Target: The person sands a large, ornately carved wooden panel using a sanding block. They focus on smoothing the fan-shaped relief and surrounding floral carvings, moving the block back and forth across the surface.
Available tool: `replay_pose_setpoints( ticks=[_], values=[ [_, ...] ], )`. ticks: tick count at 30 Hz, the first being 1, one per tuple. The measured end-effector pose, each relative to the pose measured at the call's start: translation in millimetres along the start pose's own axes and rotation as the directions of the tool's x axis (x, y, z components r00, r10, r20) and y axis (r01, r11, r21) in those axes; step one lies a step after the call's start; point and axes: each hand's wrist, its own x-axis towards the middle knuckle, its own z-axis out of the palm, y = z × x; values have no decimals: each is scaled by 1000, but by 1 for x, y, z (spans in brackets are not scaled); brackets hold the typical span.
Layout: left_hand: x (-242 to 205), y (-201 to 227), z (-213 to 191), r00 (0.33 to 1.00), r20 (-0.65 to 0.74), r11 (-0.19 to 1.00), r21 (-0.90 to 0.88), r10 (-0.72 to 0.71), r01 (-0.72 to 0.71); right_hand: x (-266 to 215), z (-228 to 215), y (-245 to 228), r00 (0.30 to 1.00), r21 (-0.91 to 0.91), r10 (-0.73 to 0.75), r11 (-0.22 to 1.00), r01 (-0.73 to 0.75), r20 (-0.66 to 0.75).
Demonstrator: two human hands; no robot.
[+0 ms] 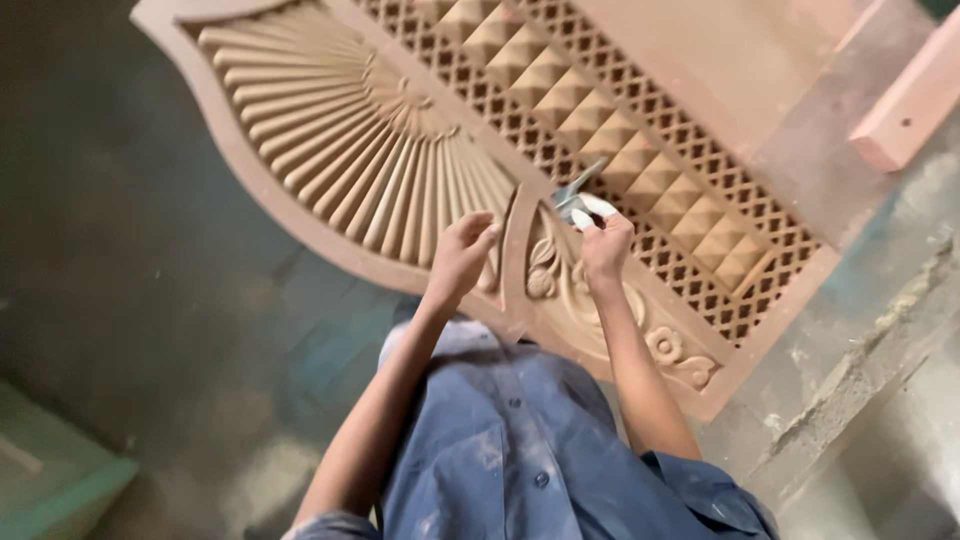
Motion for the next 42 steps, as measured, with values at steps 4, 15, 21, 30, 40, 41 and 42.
replay_pose_setpoints(
  ticks=[4, 15, 21, 30, 40, 41, 42],
  values=[
    [-27, -11, -17, 994, 109, 1000, 10, 3, -4, -62, 34, -71, 938, 230, -14, 971, -70, 346],
    [-10, 6, -103, 904, 414, 657, -655, -103, 375, -85, 122, -183, 931, 442, 165, 844, -303, 324],
    [14, 35, -167, 868, 496, 654, -647, -31, 393, -92, 184, -209, 974, 373, 162, 904, -210, 156],
    [33, 60, -236, 917, 398, 908, -376, -21, 184, -117, 274, -233, 983, -260, -164, 956, 137, -86],
    [31, 1, -257, 857, 448, 846, -326, -255, 422, -138, 315, -209, 987, -285, 56, 954, -98, -151],
    [28, -2, -258, 852, 450, 858, -290, -268, 423, -141, 314, -201, 965, -138, 228, 959, -246, -132],
    [26, -5, -260, 847, 452, 870, -253, -281, 424, -143, 312, -194, 917, 8, 388, 921, -389, -87]
  ],
)
